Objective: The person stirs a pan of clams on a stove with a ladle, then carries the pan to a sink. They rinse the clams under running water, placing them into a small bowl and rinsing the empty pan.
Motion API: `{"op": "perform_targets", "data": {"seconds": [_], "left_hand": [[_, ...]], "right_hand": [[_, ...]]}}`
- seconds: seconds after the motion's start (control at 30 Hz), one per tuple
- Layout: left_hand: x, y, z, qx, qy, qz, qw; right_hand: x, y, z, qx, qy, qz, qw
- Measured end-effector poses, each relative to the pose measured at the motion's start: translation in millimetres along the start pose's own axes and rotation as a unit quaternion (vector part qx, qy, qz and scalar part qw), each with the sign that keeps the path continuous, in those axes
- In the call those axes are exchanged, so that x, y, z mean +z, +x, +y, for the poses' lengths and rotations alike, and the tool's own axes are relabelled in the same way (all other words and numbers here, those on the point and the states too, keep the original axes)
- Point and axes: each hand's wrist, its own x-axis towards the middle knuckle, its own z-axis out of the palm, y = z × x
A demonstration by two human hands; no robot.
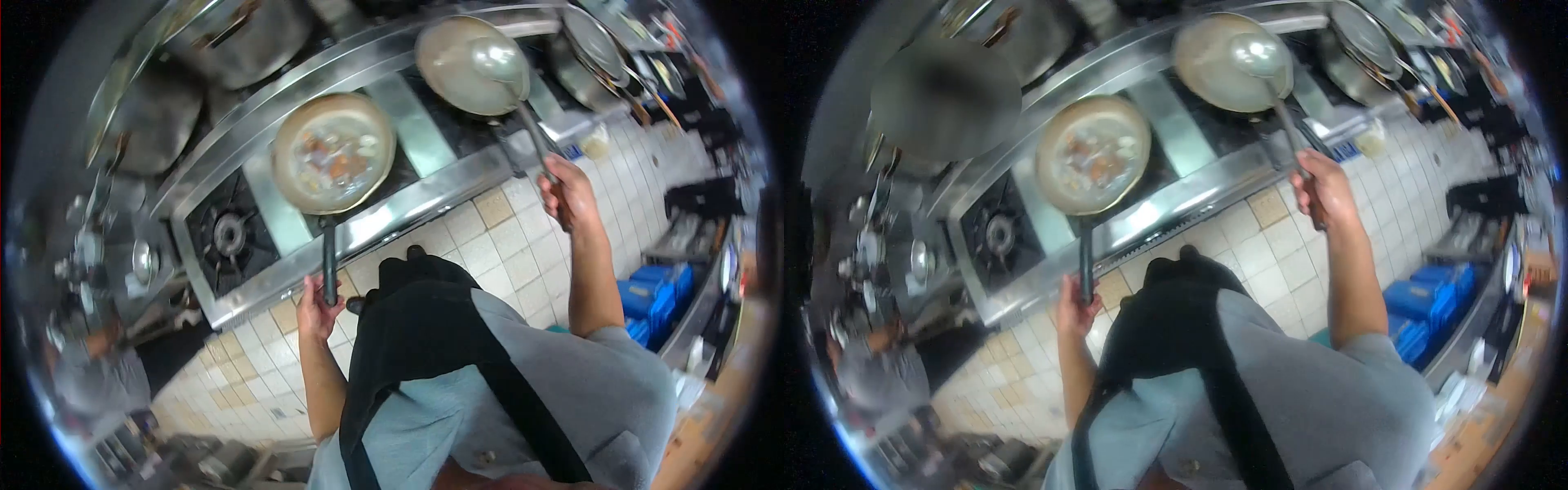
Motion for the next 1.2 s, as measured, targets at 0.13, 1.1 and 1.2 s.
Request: {"op": "perform_targets", "data": {"seconds": [0.13, 1.1, 1.2], "left_hand": [[-33, -7, -10, -0.024, 0.035, 0.030, 0.999], [-483, -138, -122, 0.032, 0.013, 0.389, 0.921], [-477, -151, -95, -0.030, -0.120, 0.426, 0.896]], "right_hand": [[30, -19, -7, -0.041, -0.105, 0.012, 0.994], [683, -127, 192, 0.000, -0.279, -0.503, 0.818], [735, -118, 225, -0.061, -0.358, -0.518, 0.775]]}}
